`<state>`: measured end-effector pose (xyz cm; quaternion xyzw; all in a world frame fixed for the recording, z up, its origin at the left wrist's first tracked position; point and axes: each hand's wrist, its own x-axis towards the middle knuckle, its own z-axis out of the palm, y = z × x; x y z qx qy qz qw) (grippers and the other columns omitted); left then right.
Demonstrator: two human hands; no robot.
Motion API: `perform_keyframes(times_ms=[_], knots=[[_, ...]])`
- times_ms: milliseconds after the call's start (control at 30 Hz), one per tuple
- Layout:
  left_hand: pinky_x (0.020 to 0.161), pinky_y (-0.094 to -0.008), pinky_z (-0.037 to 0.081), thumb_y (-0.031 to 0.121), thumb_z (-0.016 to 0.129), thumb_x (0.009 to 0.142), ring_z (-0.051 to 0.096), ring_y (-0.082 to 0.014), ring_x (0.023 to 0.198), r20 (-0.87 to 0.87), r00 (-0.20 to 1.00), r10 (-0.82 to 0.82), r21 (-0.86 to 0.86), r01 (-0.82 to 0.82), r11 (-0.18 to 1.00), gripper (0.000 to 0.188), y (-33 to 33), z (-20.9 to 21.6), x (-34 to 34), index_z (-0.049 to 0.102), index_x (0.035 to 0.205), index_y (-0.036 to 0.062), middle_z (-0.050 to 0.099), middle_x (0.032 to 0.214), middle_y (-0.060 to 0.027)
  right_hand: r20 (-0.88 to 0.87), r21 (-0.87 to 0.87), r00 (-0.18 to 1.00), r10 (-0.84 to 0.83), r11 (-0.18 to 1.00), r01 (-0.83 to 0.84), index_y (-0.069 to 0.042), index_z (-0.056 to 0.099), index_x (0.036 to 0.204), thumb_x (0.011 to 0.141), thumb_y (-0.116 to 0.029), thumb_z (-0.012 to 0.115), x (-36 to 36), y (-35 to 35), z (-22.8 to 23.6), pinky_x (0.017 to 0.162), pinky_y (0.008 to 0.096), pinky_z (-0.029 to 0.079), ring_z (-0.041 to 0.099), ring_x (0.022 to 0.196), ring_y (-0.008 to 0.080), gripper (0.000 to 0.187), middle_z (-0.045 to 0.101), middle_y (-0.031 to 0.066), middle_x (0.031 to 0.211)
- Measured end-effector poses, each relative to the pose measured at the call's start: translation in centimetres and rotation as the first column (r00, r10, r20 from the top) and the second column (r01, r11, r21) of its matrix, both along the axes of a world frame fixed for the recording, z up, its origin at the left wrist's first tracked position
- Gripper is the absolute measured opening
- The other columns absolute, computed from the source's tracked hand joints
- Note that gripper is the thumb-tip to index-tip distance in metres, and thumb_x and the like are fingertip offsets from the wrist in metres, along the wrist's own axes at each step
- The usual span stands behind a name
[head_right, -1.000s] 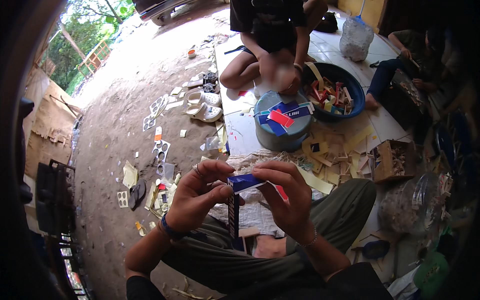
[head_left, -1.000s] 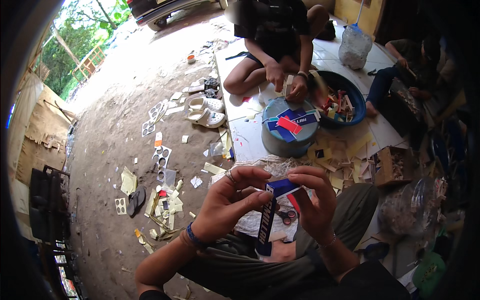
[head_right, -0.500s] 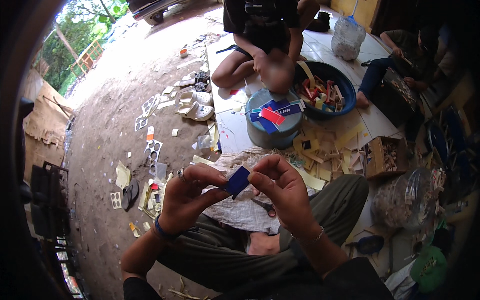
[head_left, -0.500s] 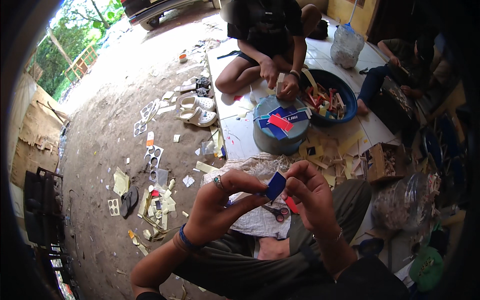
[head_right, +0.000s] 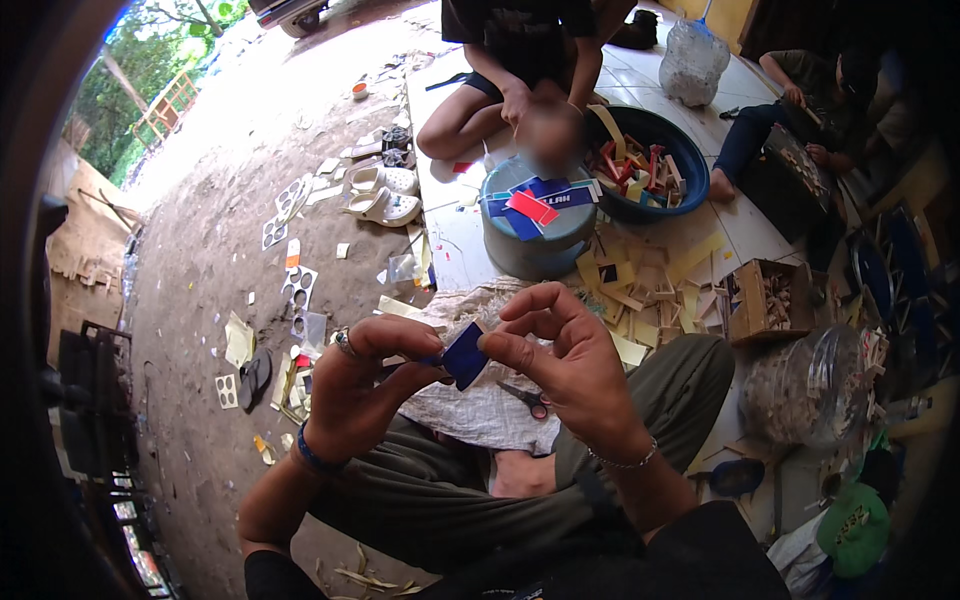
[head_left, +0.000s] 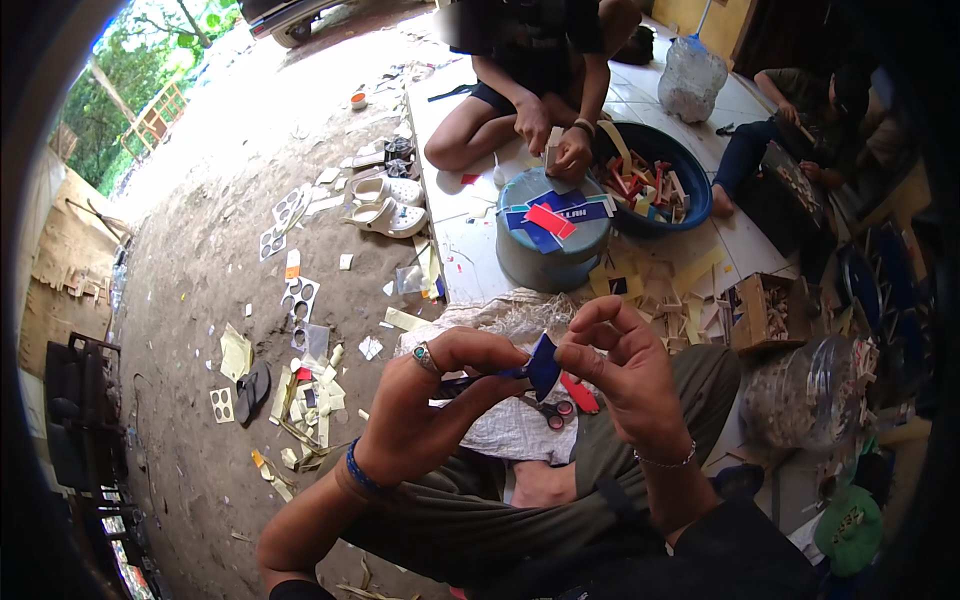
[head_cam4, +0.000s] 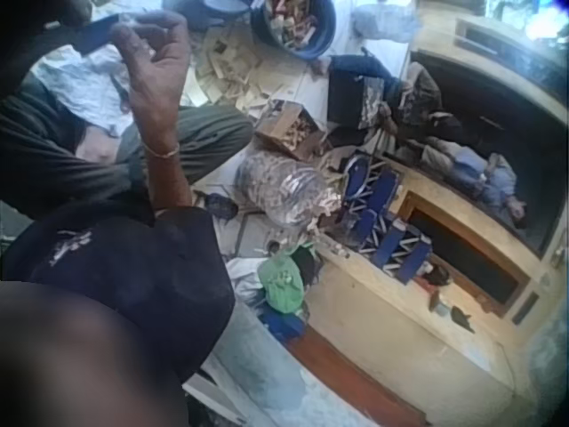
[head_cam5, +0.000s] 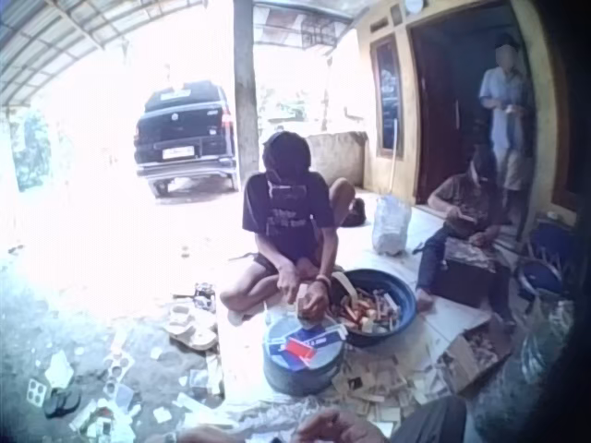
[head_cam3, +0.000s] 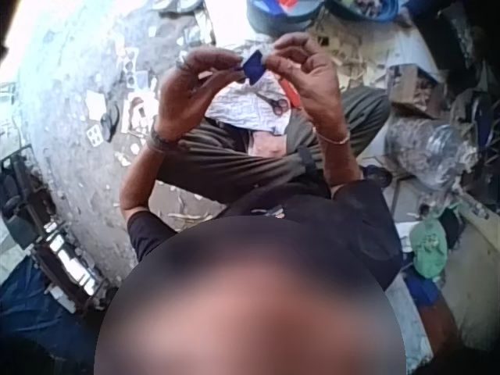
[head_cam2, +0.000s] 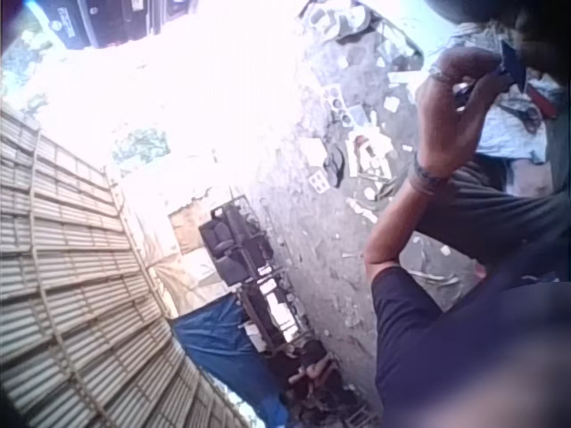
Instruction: The person cuts a blue sticker with white text using scissors and a red utility knife, then folds the sticker. The person repeats this process with another sticker.
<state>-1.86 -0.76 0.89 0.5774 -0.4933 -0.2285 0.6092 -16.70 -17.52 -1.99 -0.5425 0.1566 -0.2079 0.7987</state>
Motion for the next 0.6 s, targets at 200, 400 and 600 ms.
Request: perform_keyframes(times_ms=[200,400,600], knots=[[0.081,-0.0299,0.057,-0.004,0.075,0.088,0.072,-0.0172,0.096,0.015,1.000,0.026,0.015,-0.026,1.000,0.024,0.1,0.1,0.1,0.069,0.110,0.0010,0.072,0.106,-0.0107,0.025,-0.001,0.999,-0.032,0.999,0.032,-0.007,0.057,0.115,0.089,-0.004,0.078,0.0,0.3,0.6,0.086,0.0234,0.052,0.062,0.096,0.0080,0.034,0.065,0.0023,0.100],[0.077,-0.0302,0.058,0.002,0.087,0.078,0.072,-0.0197,0.092,0.251,0.966,0.059,0.063,-0.077,0.995,0.032,0.5,0.6,0.1,0.069,0.105,0.0033,0.072,0.099,-0.0100,-0.028,0.113,0.999,0.023,0.993,-0.019,-0.009,0.055,0.122,0.095,-0.008,0.072,0.1,1.0,-0.3,0.084,0.0224,0.051,0.063,0.095,0.0077,0.031,0.063,0.0013,0.105],[0.070,-0.0331,0.058,0.004,0.092,0.068,0.073,-0.0228,0.083,0.505,0.845,0.174,-0.064,-0.164,0.984,0.034,-0.3,0.6,-0.8,0.067,0.090,0.0086,0.072,0.088,-0.0092,-0.022,0.319,0.977,0.213,0.927,-0.195,-0.009,0.041,0.145,0.097,-0.033,0.073,0.6,1.3,-2.5,0.080,0.0221,0.048,0.061,0.099,0.0057,0.062,0.067,-0.0008,0.109]])
